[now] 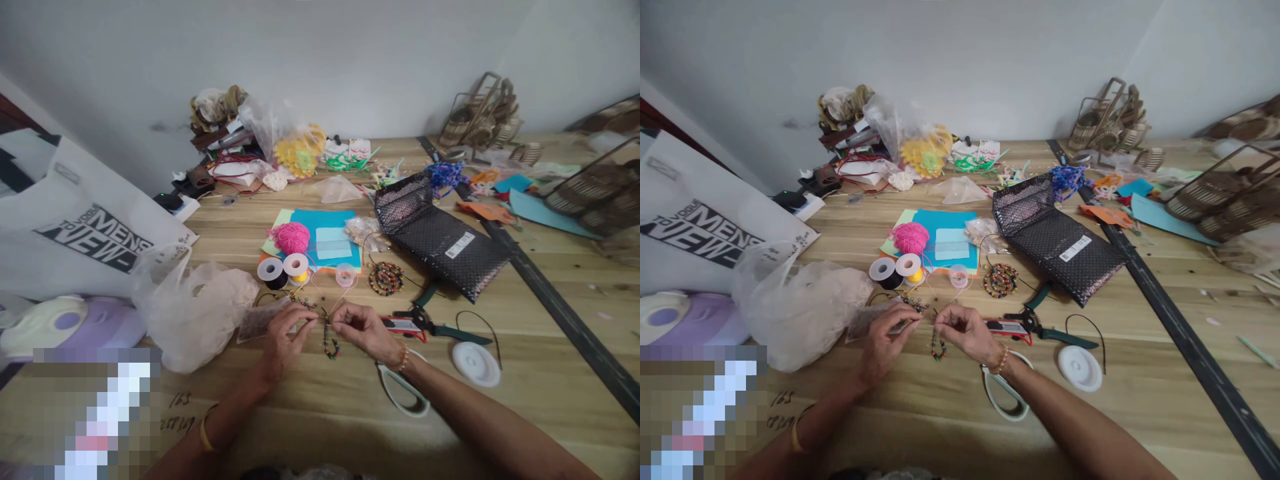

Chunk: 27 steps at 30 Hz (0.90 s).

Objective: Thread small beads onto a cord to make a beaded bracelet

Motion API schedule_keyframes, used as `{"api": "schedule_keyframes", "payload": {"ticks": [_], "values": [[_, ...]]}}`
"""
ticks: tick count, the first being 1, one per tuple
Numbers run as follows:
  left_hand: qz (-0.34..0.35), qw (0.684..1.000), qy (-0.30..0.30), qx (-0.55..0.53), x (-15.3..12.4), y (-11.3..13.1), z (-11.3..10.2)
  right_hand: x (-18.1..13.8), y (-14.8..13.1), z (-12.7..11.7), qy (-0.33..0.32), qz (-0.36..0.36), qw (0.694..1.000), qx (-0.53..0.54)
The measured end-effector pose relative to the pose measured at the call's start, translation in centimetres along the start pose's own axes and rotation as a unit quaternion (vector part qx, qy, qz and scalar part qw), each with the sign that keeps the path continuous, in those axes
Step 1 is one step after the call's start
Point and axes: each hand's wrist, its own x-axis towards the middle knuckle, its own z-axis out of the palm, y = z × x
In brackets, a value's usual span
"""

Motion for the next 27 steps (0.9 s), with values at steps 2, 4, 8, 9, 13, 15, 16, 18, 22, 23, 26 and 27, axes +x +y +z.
{"api": "schedule_keyframes", "payload": {"ticks": [2, 4, 8, 9, 13, 15, 16, 18, 22, 23, 26, 27], "values": [[0.015, 0.999, 0.003, 0.044, 0.1, -0.8, -0.2, 0.0, -0.2, 0.0, 0.017, -0.002, 1.000, -0.005], [0.032, 0.996, -0.010, 0.086, 0.2, -1.5, -0.4, 0.1, -0.4, 0.0, 0.028, 0.003, 1.000, -0.006], [0.038, 0.984, -0.046, 0.165, 0.0, -2.2, -0.3, 0.2, -0.5, 0.0, 0.042, 0.017, 0.999, -0.006], [0.037, 0.982, -0.055, 0.178, 0.0, -2.2, -0.2, 0.2, -0.5, 0.0, 0.044, 0.019, 0.999, -0.006], [0.044, 0.975, -0.075, 0.204, 0.1, -2.0, 0.1, 0.3, -0.3, 0.0, 0.043, 0.022, 0.999, -0.008], [0.046, 0.973, -0.081, 0.212, 0.2, -1.9, 0.3, 0.3, -0.3, 0.0, 0.041, 0.018, 0.999, -0.007], [0.047, 0.972, -0.082, 0.216, 0.3, -1.9, 0.3, 0.3, -0.3, 0.0, 0.041, 0.016, 0.999, -0.006], [0.048, 0.970, -0.084, 0.221, 0.5, -2.0, 0.5, 0.3, -0.3, 0.0, 0.039, 0.014, 0.999, -0.005], [0.050, 0.970, -0.092, 0.220, 0.5, -2.3, 0.6, 0.3, -0.3, 0.0, 0.034, 0.013, 0.999, -0.010], [0.049, 0.970, -0.093, 0.217, 0.5, -2.4, 0.7, 0.3, -0.3, 0.0, 0.034, 0.012, 0.999, -0.009], [0.040, 0.974, -0.088, 0.203, 0.5, -2.5, 0.8, 0.3, -0.2, 0.0, 0.031, 0.009, 0.999, -0.009], [0.035, 0.977, -0.083, 0.193, 0.5, -2.5, 0.8, 0.3, -0.2, 0.0, 0.029, 0.008, 0.999, -0.009]]}}
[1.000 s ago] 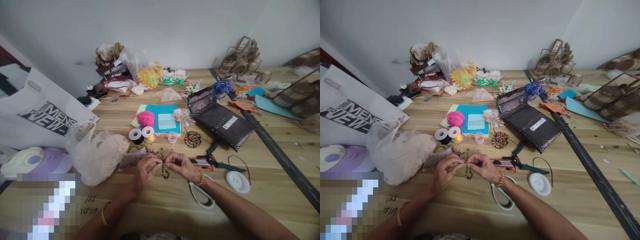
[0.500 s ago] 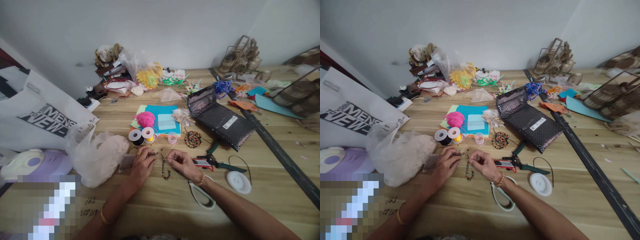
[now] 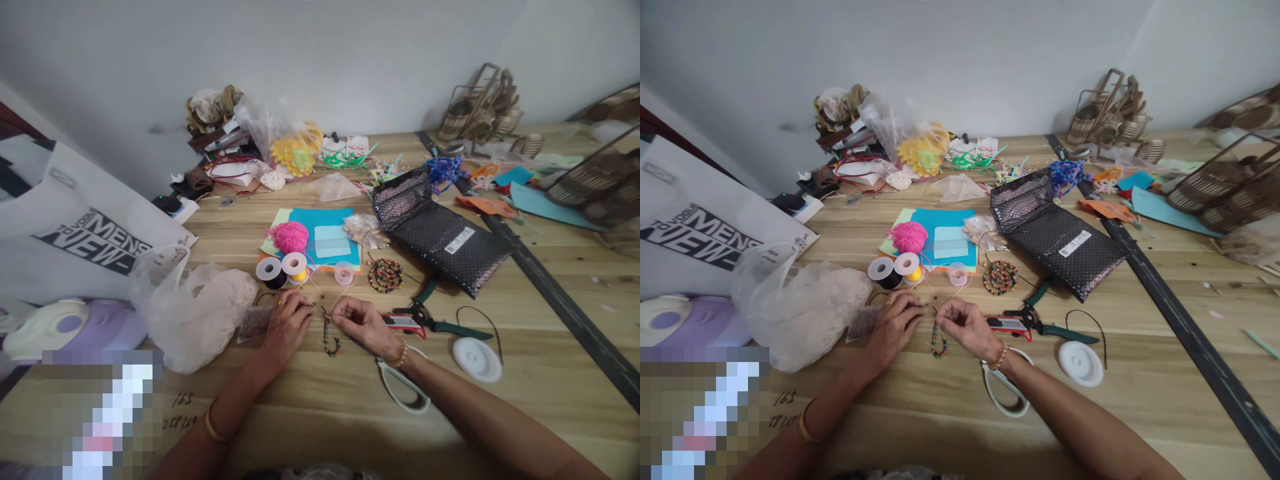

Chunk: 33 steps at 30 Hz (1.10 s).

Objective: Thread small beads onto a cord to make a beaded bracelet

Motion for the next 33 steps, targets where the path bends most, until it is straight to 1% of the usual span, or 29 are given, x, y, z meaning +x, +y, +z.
{"api": "schedule_keyframes", "payload": {"ticks": [3, 5, 7, 8, 10, 12, 14, 16, 17, 18, 19, 20, 22, 26, 31, 33], "values": [[-0.021, 0.998, 0.027, -0.060, 0.1, 0.3, -0.2, 0.0, 0.0, 0.0, -0.001, -0.001, 1.000, 0.000], [-0.049, 0.989, 0.050, -0.129, 0.1, 0.7, -0.6, 0.0, 0.0, -0.1, -0.003, 0.001, 1.000, 0.000], [-0.102, 0.968, 0.058, -0.222, 0.1, 1.2, -0.9, -0.1, 0.0, 0.0, -0.006, 0.002, 1.000, 0.004], [-0.151, 0.948, 0.038, -0.277, 0.0, 1.4, -1.1, -0.1, 0.0, 0.0, -0.010, 0.001, 1.000, 0.008], [-0.256, 0.890, -0.002, -0.377, -0.1, 1.7, -1.2, -0.2, 0.2, 0.0, -0.018, -0.005, 1.000, 0.018], [-0.327, 0.821, -0.020, -0.468, -0.2, 2.0, -1.1, -0.3, 0.4, 0.1, -0.023, -0.014, 0.999, 0.018], [-0.365, 0.747, -0.031, -0.554, -0.3, 2.2, -0.7, -0.5, 0.6, 0.2, -0.025, -0.027, 0.999, 0.003], [-0.387, 0.679, -0.042, -0.622, -0.2, 2.4, -0.2, -0.6, 0.7, 0.3, -0.025, -0.040, 0.999, -0.022], [-0.396, 0.651, -0.048, -0.645, -0.2, 2.5, 0.0, -0.6, 0.7, 0.3, -0.025, -0.044, 0.998, -0.034], [-0.404, 0.630, -0.053, -0.661, -0.2, 2.6, 0.1, -0.7, 0.7, 0.3, -0.026, -0.045, 0.998, -0.046], [-0.410, 0.615, -0.056, -0.671, -0.2, 2.7, 0.3, -0.7, 0.6, 0.3, -0.026, -0.044, 0.997, -0.056], [-0.414, 0.607, -0.059, -0.676, -0.2, 2.8, 0.4, -0.7, 0.6, 0.3, -0.026, -0.042, 0.997, -0.065], [-0.415, 0.603, -0.062, -0.679, -0.2, 2.9, 0.4, -0.6, 0.6, 0.3, -0.026, -0.039, 0.996, -0.077], [-0.409, 0.612, -0.060, -0.674, -0.2, 3.0, 0.2, -0.6, 0.9, 0.3, -0.027, -0.045, 0.995, -0.089], [-0.402, 0.617, -0.062, -0.674, -0.1, 3.2, 0.0, -0.6, 0.9, 0.3, -0.033, -0.039, 0.995, -0.088], [-0.399, 0.624, -0.064, -0.669, -0.1, 3.2, 0.0, -0.6, 0.9, 0.3, -0.033, -0.036, 0.995, -0.085]]}}
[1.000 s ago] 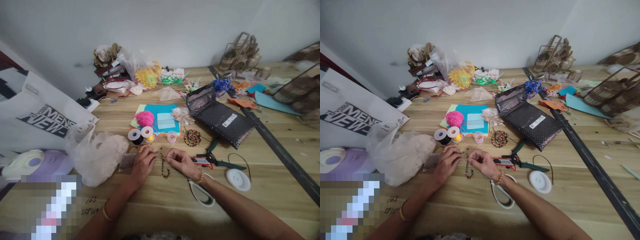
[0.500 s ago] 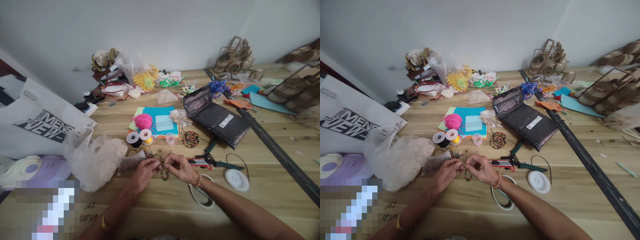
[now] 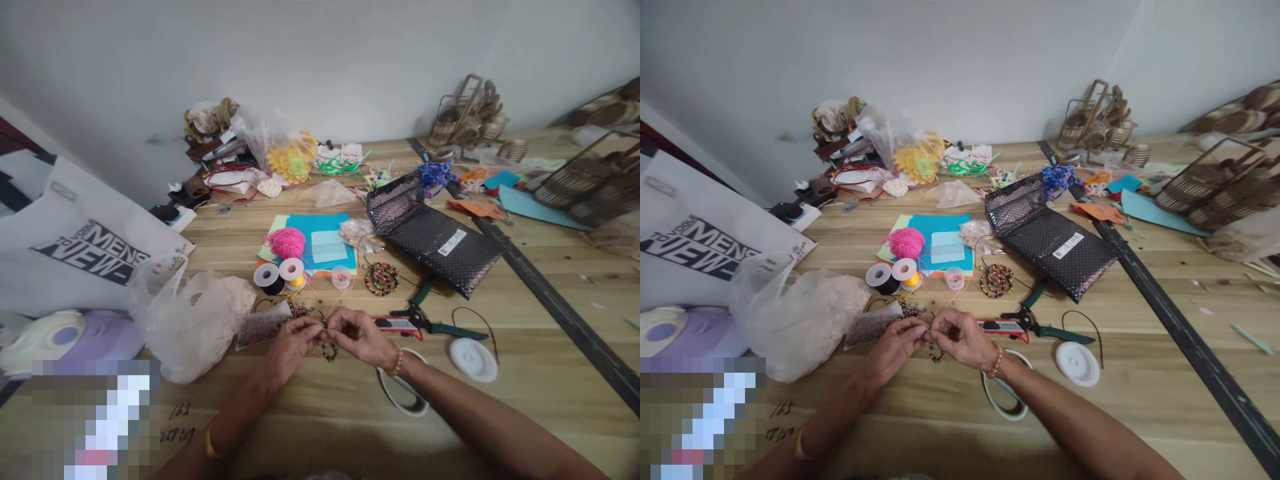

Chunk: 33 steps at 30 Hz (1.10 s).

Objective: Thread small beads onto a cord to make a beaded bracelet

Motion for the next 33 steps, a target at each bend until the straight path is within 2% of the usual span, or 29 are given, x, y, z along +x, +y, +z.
{"api": "schedule_keyframes", "payload": {"ticks": [33], "values": [[-0.003, 1.000, -0.001, -0.009, -0.28, 0.16, 0.47, 0.13, 0.14, 0.07, 0.004, -0.006, 1.000, -0.016]]}}
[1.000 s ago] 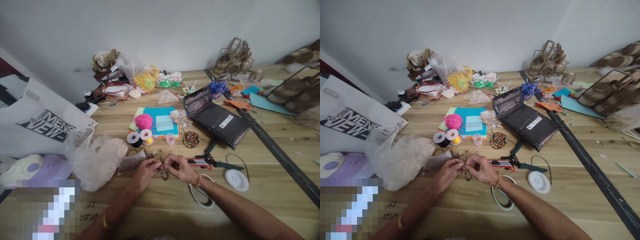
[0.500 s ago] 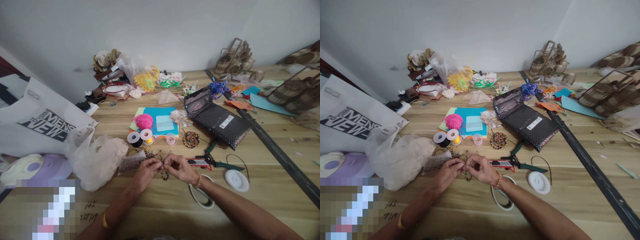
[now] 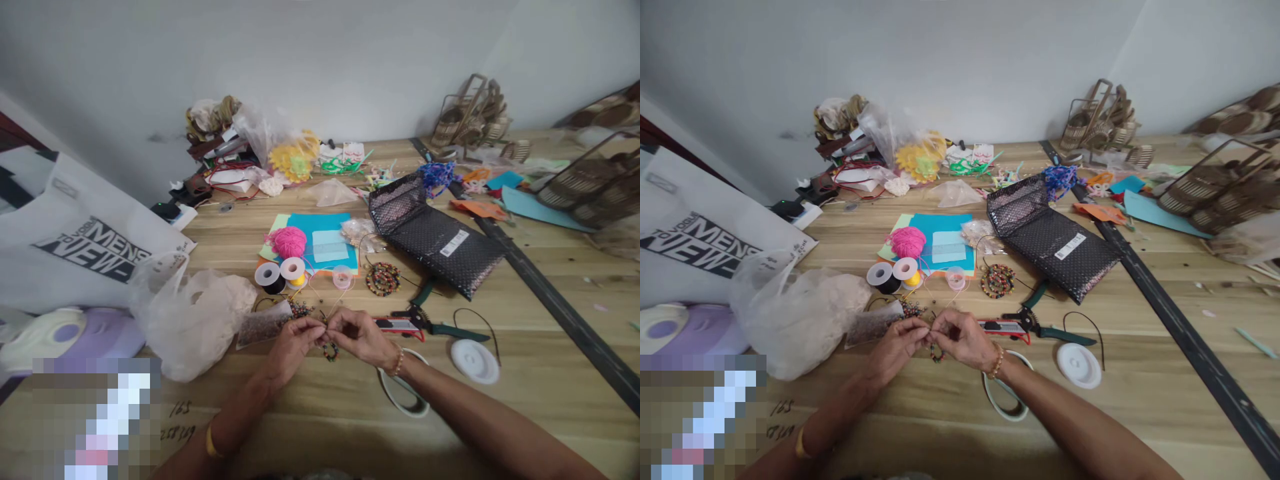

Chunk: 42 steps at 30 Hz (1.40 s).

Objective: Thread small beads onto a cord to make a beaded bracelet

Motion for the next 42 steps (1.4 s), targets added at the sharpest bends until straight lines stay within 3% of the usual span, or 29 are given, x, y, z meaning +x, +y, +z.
{"api": "schedule_keyframes", "payload": {"ticks": [14, 28, 34, 42], "values": [[0.051, 0.990, 0.008, 0.135, 0.2, -0.7, -0.9, 0.1, -0.3, 0.3, -0.025, 0.038, 0.994, 0.101], [0.176, 0.930, 0.024, 0.323, -0.6, 0.0, -0.3, 0.0, 0.1, 0.3, -0.033, 0.034, 0.996, 0.079], [0.186, 0.931, 0.029, 0.312, -0.8, 0.5, -0.3, 0.1, 0.1, 0.1, -0.033, 0.010, 0.999, 0.022], [0.232, 0.953, 0.004, 0.194, -1.1, 0.7, -1.1, 0.2, 0.6, -0.1, -0.099, -0.013, 0.993, -0.056]]}}
